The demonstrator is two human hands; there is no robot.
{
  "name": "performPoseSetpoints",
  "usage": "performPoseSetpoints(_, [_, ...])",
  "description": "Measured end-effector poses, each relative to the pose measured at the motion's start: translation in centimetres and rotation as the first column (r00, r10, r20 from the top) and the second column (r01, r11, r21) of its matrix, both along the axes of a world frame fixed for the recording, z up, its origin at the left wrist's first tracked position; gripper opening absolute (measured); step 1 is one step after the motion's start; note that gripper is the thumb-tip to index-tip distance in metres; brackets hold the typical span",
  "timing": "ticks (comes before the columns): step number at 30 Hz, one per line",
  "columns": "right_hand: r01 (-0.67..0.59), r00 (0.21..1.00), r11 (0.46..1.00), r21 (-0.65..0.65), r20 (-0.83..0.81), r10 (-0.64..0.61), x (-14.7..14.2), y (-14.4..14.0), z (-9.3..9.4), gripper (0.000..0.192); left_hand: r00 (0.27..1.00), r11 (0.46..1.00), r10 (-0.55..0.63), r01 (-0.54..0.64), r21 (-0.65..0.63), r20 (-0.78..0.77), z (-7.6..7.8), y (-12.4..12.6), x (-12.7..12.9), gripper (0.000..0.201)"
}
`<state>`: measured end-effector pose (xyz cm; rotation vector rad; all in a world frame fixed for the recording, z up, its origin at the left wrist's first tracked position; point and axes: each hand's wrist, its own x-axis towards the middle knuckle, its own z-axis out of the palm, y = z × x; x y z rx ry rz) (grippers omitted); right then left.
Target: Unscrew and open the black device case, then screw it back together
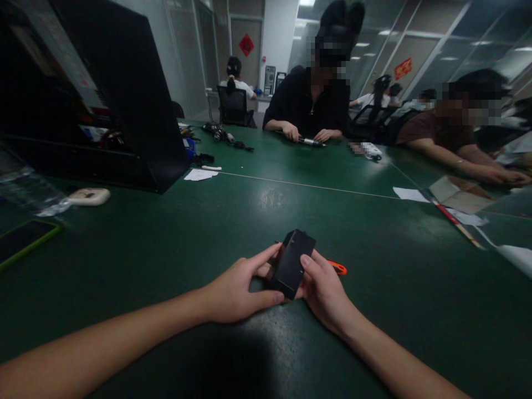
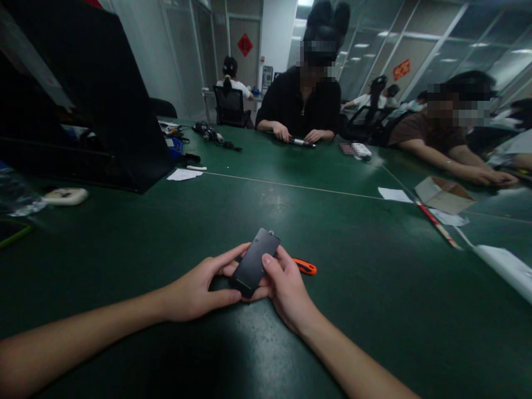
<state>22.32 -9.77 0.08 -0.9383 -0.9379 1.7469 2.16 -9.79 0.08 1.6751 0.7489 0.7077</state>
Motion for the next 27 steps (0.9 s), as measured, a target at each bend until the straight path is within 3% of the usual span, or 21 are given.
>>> performPoseSetpoints(6, [0.015,0.997,0.997,0.078,0.074,-0.021,0.2,0.0,-0.9,0.058,1.0,1.0,-0.01,0.01,-0.01,0.014,0.0,-0.2,0.0,0.091])
performPoseSetpoints(15, [0.01,0.996,0.988,0.156,0.085,-0.024,0.3,-0.1,-1.9,0.049,0.988,0.986,0.064,-0.04,-0.163,0.142,-0.1,0.0,-0.2,0.081])
performPoseSetpoints(20, [0.043,0.991,0.988,0.15,0.12,-0.062,0.4,0.2,-1.4,0.049,0.953,0.947,0.137,-0.047,-0.317,0.27,-0.8,0.3,-0.1,0.074])
performPoseSetpoints(27, [0.04,0.978,0.978,0.207,0.192,-0.08,1.2,0.6,-0.7,0.045,0.924,0.935,0.204,-0.086,-0.344,0.322,-1.2,1.0,-0.5,0.073])
